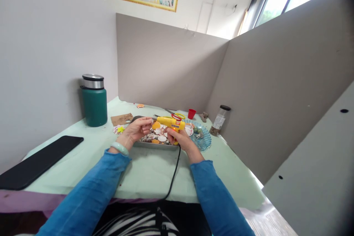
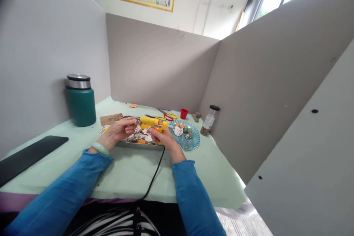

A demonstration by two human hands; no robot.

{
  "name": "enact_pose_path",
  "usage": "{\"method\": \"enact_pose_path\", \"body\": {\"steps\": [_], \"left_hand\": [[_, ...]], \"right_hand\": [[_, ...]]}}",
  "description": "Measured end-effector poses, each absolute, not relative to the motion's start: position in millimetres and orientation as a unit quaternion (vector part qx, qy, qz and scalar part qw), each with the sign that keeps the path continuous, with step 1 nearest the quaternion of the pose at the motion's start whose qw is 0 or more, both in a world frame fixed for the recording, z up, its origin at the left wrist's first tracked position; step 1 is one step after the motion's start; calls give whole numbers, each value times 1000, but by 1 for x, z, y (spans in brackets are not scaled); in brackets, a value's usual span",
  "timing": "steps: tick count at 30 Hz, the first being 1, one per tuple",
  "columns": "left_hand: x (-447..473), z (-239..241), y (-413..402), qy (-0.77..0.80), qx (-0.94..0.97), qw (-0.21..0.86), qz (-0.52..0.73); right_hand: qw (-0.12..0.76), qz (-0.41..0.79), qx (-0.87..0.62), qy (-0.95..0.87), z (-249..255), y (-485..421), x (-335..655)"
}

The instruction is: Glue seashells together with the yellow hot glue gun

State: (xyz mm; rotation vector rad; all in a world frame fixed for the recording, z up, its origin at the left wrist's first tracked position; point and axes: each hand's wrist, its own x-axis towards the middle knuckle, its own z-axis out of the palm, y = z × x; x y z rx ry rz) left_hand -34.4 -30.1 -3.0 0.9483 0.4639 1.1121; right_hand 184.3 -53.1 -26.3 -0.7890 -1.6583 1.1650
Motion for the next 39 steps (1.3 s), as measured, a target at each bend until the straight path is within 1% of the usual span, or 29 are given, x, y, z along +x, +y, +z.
{"method": "enact_pose_path", "body": {"steps": [7,14,23,29,39], "left_hand": [[-36,-1,-30,199,417,727,508],[-35,-1,-30,206,422,726,502],[-36,-1,-30,203,426,726,501],[-36,-2,-29,200,433,724,498],[-37,-2,-29,201,423,725,505]], "right_hand": [[445,462,-325,-695,-23,-57,184],[465,470,-330,-673,-25,-54,185],[457,467,-330,-681,-27,-53,185],[470,463,-331,-674,-25,-53,184],[452,466,-339,-681,-23,-57,185]]}}
